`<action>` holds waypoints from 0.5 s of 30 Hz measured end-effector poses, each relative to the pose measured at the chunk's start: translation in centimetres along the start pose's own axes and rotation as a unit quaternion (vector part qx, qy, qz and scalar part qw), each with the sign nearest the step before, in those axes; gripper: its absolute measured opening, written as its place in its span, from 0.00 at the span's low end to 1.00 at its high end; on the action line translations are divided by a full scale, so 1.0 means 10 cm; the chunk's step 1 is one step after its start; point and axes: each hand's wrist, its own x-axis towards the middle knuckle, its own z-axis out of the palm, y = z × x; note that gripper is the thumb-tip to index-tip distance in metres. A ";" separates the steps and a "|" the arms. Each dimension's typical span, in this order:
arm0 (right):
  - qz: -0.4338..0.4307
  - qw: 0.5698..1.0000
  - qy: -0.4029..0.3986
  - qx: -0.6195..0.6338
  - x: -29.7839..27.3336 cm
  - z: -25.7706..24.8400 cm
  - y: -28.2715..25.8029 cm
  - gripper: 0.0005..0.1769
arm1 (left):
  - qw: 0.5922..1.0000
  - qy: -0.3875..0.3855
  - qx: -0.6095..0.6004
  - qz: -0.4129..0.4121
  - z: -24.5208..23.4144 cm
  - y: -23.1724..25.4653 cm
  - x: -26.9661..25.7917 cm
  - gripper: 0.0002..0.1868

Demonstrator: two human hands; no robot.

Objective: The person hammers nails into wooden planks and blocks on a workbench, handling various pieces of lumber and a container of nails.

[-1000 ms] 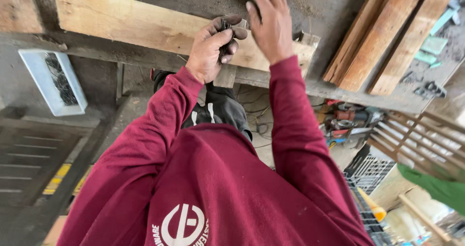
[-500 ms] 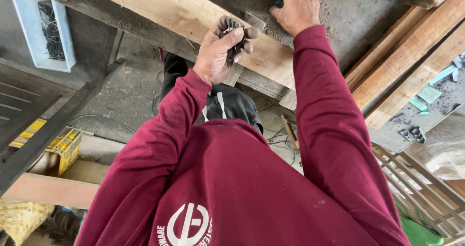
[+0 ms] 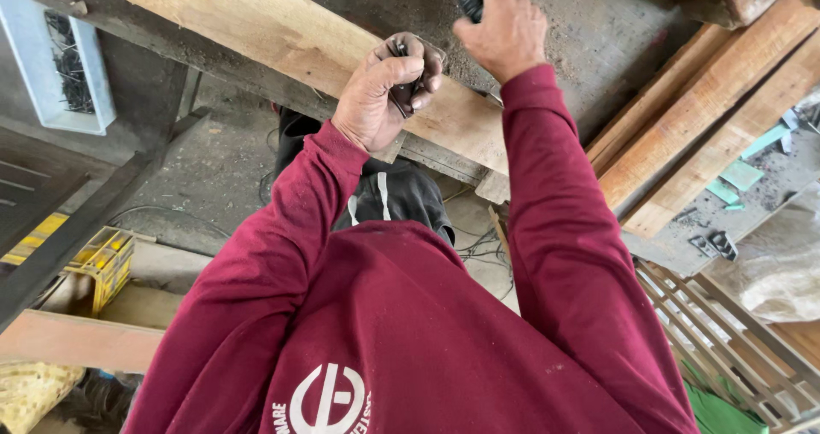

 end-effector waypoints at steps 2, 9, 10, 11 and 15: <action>-0.037 0.998 0.039 -0.020 -0.08 -0.12 -0.03 0.26 | 0.999 0.029 -0.007 -0.013 -0.02 0.01 -0.01 0.07; -0.083 0.978 0.053 0.182 -0.78 -0.37 -0.18 0.17 | 0.986 0.103 0.118 0.054 -0.30 0.18 -0.15 0.13; -0.055 0.960 0.033 0.273 -0.97 -0.36 -0.27 0.15 | 0.983 0.112 0.133 0.053 -0.34 0.29 -0.21 0.13; -0.027 0.932 0.014 0.362 -1.19 -0.32 -0.38 0.14 | 0.980 0.121 0.148 0.053 -0.37 0.41 -0.27 0.14; 0.022 0.847 0.060 0.528 -1.93 0.04 -0.97 0.15 | 0.979 0.070 0.193 0.007 -0.40 0.80 -0.33 0.18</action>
